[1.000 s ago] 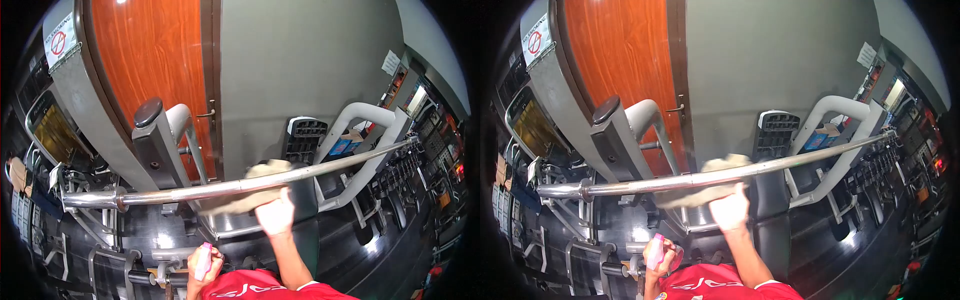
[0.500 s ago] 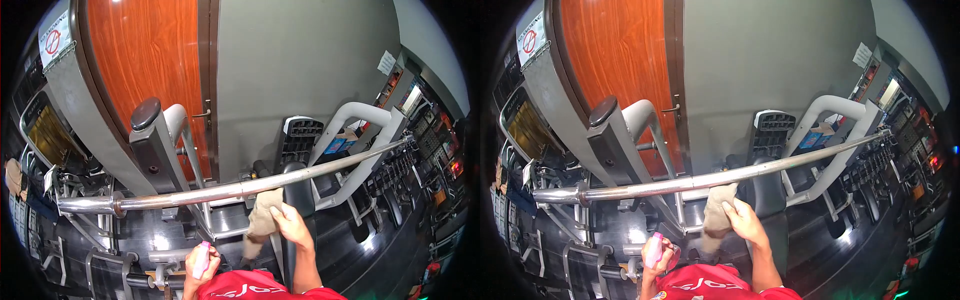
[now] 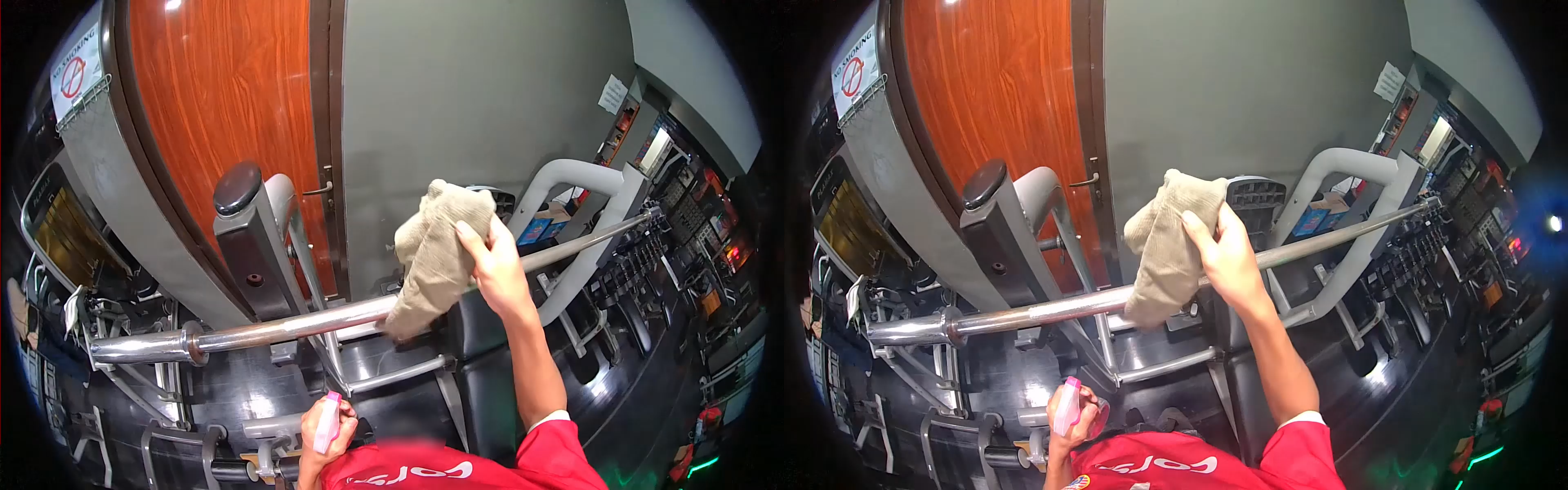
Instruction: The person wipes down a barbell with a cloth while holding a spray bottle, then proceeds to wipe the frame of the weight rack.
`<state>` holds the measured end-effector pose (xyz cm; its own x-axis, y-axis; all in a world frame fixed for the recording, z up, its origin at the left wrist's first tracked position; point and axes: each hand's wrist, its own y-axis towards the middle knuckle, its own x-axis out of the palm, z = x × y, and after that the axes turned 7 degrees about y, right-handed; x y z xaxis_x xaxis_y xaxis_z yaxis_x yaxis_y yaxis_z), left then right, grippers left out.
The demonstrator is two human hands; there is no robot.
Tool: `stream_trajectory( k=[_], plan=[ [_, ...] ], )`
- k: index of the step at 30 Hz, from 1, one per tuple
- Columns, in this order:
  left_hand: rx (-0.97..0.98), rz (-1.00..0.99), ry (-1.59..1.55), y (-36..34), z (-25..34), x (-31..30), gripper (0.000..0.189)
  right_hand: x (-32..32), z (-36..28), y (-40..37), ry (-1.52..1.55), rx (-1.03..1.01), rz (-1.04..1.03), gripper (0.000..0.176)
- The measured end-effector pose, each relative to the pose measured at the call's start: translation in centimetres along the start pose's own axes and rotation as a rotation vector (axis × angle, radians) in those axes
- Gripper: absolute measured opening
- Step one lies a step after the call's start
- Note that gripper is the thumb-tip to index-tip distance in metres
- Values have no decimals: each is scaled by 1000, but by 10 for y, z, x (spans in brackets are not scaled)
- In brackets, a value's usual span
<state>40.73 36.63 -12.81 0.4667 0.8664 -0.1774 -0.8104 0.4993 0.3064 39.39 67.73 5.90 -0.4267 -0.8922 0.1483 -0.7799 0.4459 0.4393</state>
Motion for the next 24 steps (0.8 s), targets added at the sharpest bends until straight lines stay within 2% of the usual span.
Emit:
stream_trajectory(
  k=[3,5,6,7,9,11,12,17,19,20,21,23,24],
  plan=[
    [-29,14,-40,0,1,-3,22,-12,34,15,-74,-26,-14,29],
    [-23,17,-38,1,2,-6,22,-17,40,18,-298,-164,42,24],
    [-32,15,-49,1,3,-8,22,-22,36,13,-415,-250,-73,20],
    [-43,13,-58,0,3,-9,22,-31,31,8,-578,-117,-198,21],
    [-32,25,-36,0,3,-13,22,-32,21,8,-680,-472,-604,44],
    [-20,36,-17,1,2,-16,22,-35,19,-2,-875,-455,-820,62],
    [-21,45,-14,0,1,-17,22,-43,26,-6,-823,-361,-860,64],
    [30,31,32,2,-3,-21,22,-45,11,-18,-767,-216,-876,55],
    [-13,21,32,2,2,-20,22,-38,9,-25,-844,-260,-777,57],
    [-12,17,31,1,0,-21,22,-29,5,-28,-981,-308,-763,69],
    [-1,8,52,1,-3,-20,22,-20,4,-34,-1123,-388,-733,69],
    [8,-4,73,1,-4,-20,22,-15,21,-44,-1267,-452,-721,64],
    [-9,0,46,1,-3,-19,22,-16,29,-44,-1310,-541,-682,48]
  ],
)
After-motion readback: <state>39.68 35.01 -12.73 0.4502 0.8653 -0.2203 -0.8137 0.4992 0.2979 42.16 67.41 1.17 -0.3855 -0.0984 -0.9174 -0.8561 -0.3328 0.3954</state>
